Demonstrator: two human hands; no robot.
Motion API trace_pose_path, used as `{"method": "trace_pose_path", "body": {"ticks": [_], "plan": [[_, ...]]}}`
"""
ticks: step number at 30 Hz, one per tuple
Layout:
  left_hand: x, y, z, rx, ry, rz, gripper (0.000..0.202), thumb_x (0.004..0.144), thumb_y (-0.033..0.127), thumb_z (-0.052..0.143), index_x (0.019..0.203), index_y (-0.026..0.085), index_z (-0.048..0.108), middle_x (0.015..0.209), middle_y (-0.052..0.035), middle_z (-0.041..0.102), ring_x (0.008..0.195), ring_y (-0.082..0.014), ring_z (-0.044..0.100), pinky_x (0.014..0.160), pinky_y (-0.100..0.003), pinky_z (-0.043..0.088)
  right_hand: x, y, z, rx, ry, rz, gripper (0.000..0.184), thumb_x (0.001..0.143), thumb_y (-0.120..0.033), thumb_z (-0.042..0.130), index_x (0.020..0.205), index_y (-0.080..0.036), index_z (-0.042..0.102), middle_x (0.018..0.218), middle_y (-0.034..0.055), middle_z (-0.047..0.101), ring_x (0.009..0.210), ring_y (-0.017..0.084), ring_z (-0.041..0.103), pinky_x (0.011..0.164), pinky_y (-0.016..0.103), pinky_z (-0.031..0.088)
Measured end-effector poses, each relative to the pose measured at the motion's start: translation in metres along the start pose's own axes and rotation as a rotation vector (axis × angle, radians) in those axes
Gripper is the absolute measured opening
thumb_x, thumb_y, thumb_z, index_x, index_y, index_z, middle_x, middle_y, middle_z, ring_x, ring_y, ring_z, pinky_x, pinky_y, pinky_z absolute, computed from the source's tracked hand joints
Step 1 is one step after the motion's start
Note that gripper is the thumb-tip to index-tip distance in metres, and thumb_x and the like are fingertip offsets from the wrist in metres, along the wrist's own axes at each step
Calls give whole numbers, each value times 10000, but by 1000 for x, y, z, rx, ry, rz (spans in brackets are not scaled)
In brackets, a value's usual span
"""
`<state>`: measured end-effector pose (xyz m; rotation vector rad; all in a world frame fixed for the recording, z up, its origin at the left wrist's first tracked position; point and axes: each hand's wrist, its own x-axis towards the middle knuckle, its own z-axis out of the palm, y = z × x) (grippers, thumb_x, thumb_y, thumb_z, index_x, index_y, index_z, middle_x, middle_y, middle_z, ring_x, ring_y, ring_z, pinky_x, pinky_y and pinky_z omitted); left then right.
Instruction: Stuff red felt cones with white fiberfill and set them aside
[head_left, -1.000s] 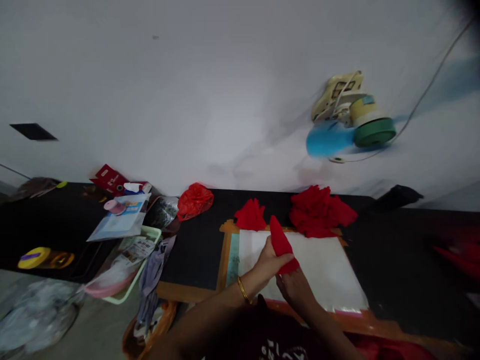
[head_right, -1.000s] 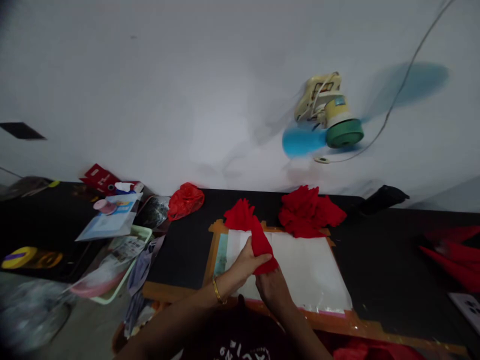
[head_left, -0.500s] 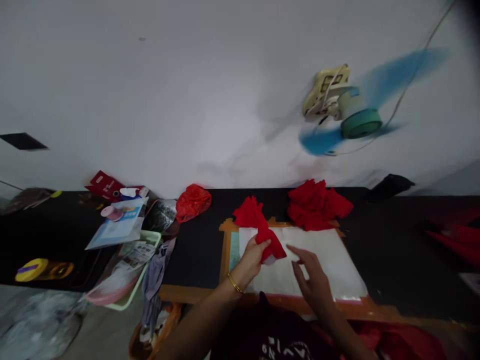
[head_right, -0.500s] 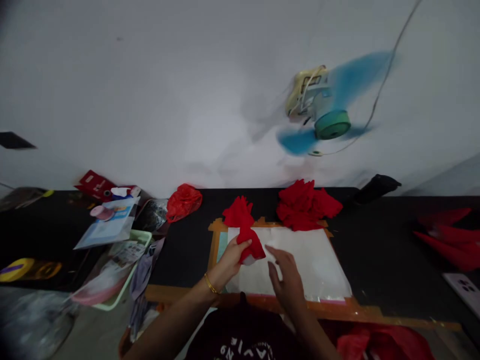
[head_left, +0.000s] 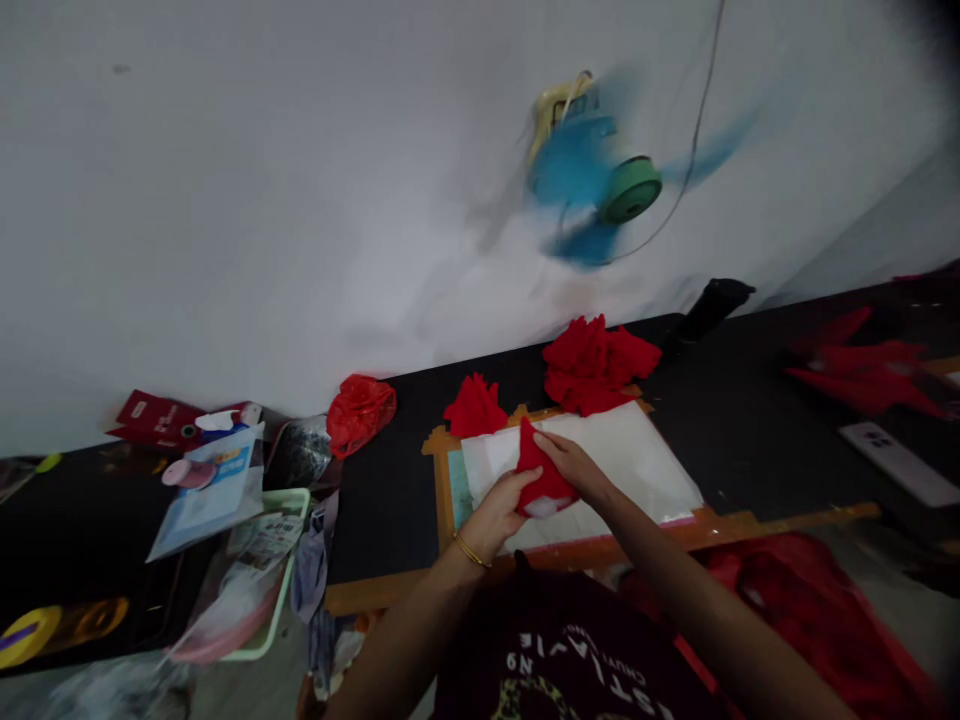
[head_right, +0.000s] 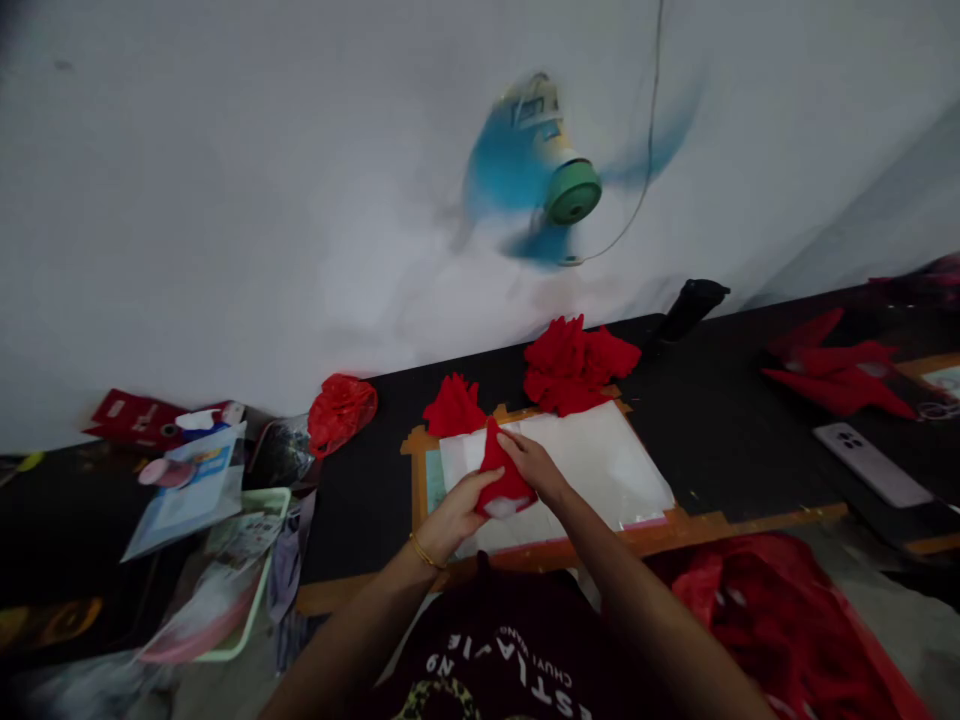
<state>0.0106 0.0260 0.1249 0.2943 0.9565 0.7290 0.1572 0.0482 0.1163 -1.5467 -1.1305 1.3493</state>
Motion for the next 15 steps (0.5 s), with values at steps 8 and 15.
{"method": "trace_pose_path", "body": {"ticks": [8, 15], "plan": [[23, 17, 1, -215, 249, 183, 334, 768, 432, 706, 974, 175, 648, 1091, -118, 714, 1118, -250, 641, 970, -350, 501, -40, 4, 9, -358, 135, -316, 439, 862, -426, 557, 1235, -196, 534, 814, 25, 697, 563, 156, 583, 595, 286, 467], [23, 10, 12, -145, 126, 260, 298, 724, 341, 740, 948, 161, 658, 1005, -86, 720, 1009, -223, 665, 953, -344, 492, -31, 9, 37, -558, 182, -357, 300, 826, -250, 525, 1115, -184, 573, 899, 56, 686, 663, 177, 621, 632, 276, 457]]}}
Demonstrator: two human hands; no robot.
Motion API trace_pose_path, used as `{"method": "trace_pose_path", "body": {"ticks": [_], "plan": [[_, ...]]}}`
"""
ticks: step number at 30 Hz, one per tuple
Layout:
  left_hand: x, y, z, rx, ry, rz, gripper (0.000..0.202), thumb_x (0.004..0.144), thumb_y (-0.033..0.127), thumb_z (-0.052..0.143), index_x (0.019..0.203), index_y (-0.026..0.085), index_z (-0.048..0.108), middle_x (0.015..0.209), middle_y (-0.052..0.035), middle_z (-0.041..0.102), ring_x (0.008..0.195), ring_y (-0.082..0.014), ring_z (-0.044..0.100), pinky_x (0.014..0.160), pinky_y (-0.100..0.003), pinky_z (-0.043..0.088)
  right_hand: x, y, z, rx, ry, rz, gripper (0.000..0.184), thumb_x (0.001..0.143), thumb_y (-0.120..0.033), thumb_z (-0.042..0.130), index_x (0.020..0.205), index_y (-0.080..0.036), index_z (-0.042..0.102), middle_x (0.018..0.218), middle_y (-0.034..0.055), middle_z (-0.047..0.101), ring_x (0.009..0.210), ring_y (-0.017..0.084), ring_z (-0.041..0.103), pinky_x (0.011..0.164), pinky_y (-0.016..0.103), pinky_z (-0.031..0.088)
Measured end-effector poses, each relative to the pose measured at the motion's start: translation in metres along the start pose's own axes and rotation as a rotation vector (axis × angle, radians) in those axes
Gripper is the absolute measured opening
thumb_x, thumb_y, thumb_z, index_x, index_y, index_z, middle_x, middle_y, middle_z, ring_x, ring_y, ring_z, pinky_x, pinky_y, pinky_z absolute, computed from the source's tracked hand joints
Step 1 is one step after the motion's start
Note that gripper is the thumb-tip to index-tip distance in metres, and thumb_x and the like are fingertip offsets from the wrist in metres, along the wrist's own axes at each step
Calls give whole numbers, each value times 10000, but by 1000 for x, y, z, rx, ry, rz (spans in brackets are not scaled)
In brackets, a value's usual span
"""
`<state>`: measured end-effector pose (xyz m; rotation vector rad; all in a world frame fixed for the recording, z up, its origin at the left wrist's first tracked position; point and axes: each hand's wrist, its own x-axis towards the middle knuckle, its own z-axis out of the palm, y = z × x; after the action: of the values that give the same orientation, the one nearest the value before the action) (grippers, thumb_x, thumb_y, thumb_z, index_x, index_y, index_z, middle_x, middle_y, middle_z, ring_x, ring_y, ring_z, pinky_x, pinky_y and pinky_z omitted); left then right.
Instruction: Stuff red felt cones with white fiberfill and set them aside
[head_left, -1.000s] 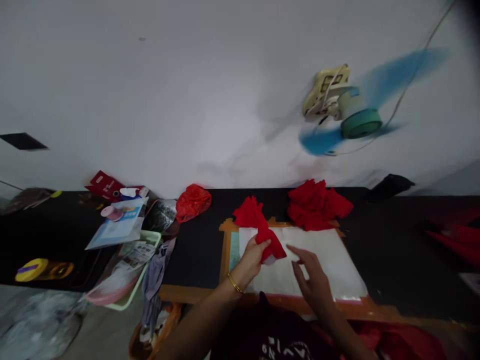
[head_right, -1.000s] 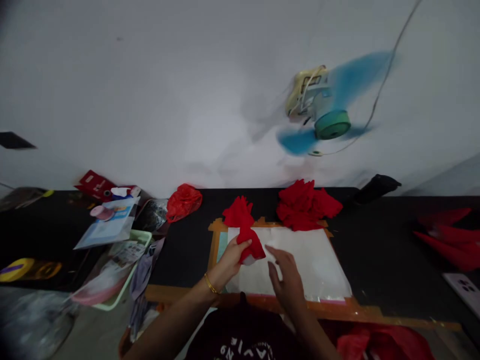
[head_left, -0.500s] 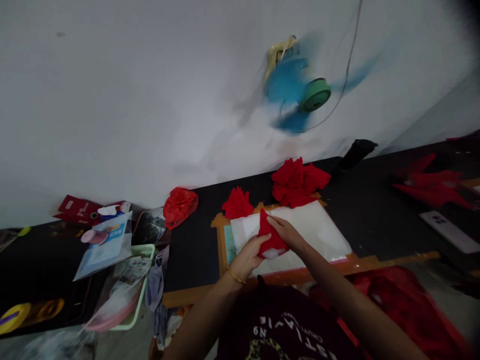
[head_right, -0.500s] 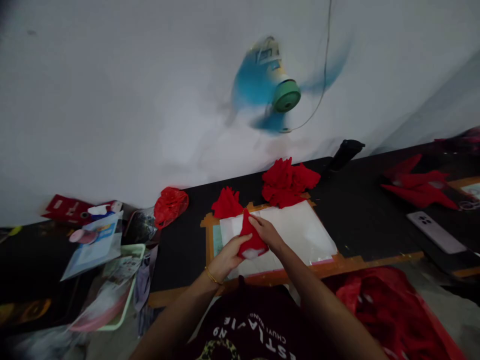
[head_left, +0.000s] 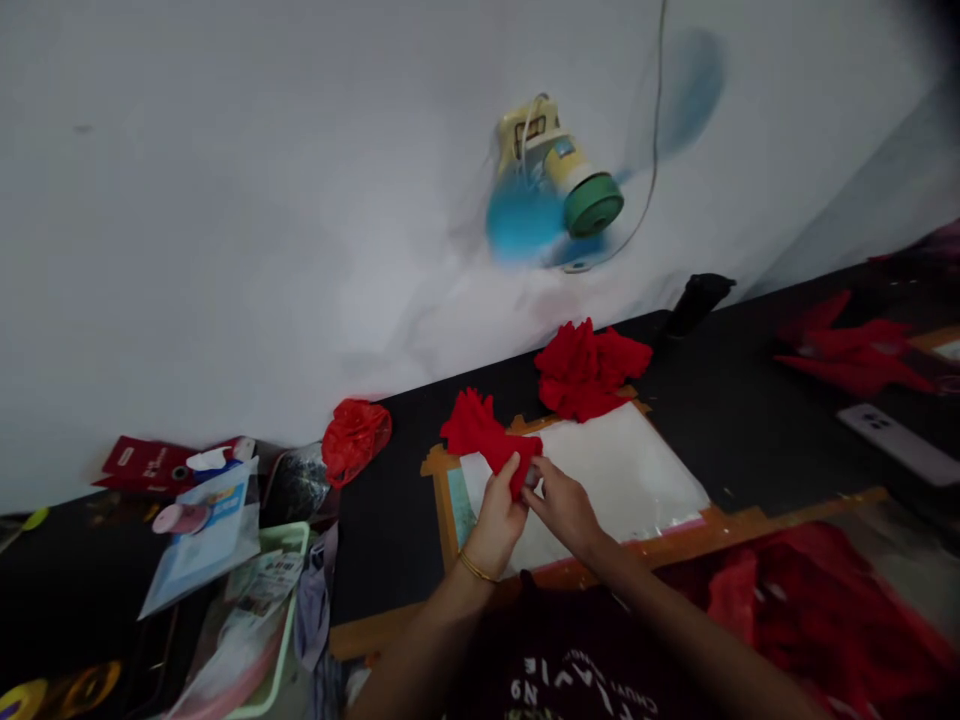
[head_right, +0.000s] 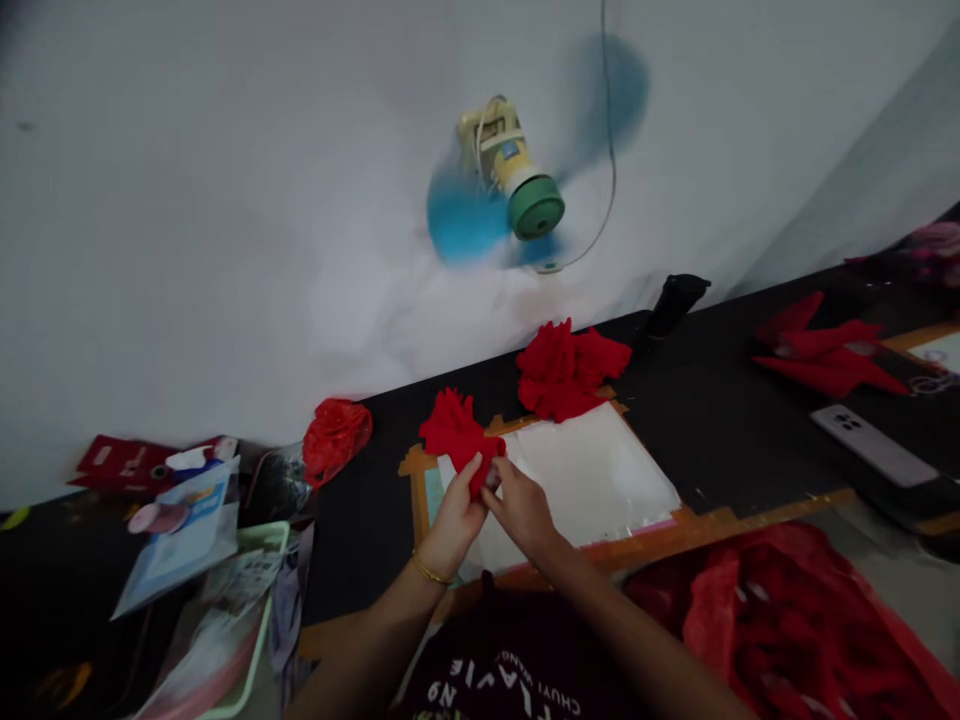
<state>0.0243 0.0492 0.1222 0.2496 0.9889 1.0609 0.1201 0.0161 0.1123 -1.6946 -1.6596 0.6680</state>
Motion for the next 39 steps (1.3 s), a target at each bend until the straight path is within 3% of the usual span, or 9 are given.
{"method": "trace_pose_path", "body": {"ticks": [5, 10, 15, 20, 25, 28, 31, 35, 39], "plan": [[9, -7, -5, 50, 145, 32, 123, 688, 205, 688, 796, 173, 639, 802, -49, 711, 916, -227, 678, 903, -347, 502, 2, 2, 1, 82, -13, -68, 160, 865, -209, 435, 828, -202, 590, 766, 43, 656, 692, 183, 625, 661, 273, 463], [19, 12, -12, 2, 218, 97, 136, 704, 142, 644, 828, 197, 659, 820, -45, 729, 967, -214, 677, 937, -329, 504, -11, 3, -19, 205, -45, -42, 174, 896, -324, 482, 814, -220, 596, 691, 10, 651, 611, 163, 604, 612, 258, 459], [17, 28, -11, -55, 139, 10, 175, 769, 239, 673, 919, 148, 671, 933, -85, 737, 939, -204, 695, 943, -347, 524, -10, 7, -34, 208, 10, 5, 181, 882, -375, 498, 859, -222, 594, 650, 0, 620, 557, 162, 573, 575, 263, 442], [-1, 15, -5, -74, 43, -104, 326, 751, 320, 754, 1012, 139, 680, 1049, -94, 730, 1007, -210, 683, 972, -342, 512, 12, 8, -24, 184, 3, 45, 314, 847, -330, 492, 1126, -196, 546, 682, -7, 628, 575, 179, 598, 588, 267, 443], [-10, -2, -5, 37, -11, 14, 370, 702, 307, 797, 1030, 180, 682, 1106, -89, 721, 1114, -247, 641, 1001, -384, 489, 17, 17, -12, 93, -26, 28, 163, 821, -285, 468, 905, -199, 577, 675, 26, 633, 605, 197, 604, 579, 271, 421], [1, -9, -14, 141, 29, 146, 365, 691, 286, 795, 1020, 177, 679, 1068, -92, 731, 1026, -245, 673, 957, -391, 508, 7, 24, -13, 174, -28, 31, 150, 844, -308, 458, 855, -211, 572, 663, 15, 635, 582, 182, 589, 581, 268, 426], [15, -9, -28, 224, 155, 207, 372, 688, 281, 779, 1008, 143, 650, 985, -94, 738, 874, -220, 701, 829, -357, 550, -6, 46, -17, 292, 13, 170, 240, 875, -415, 473, 911, -208, 589, 637, -4, 628, 516, 165, 566, 537, 261, 430], [21, -1, -42, 367, 186, 63, 416, 654, 266, 774, 1005, 127, 599, 919, -98, 724, 692, -183, 677, 602, -289, 539, -10, 105, -15, 250, 80, 420, 420, 863, -550, 463, 1004, -182, 606, 674, 25, 659, 511, 176, 577, 527, 281, 459], [9, -1, -39, 566, 37, 4, 425, 665, 306, 757, 1018, 150, 580, 838, -49, 690, 618, -144, 612, 492, -232, 466, 1, 149, -9, 97, 14, 374, 743, 690, -579, 658, 1262, -118, 546, 1162, 200, 668, 899, 304, 670, 820, 440, 512]]}}
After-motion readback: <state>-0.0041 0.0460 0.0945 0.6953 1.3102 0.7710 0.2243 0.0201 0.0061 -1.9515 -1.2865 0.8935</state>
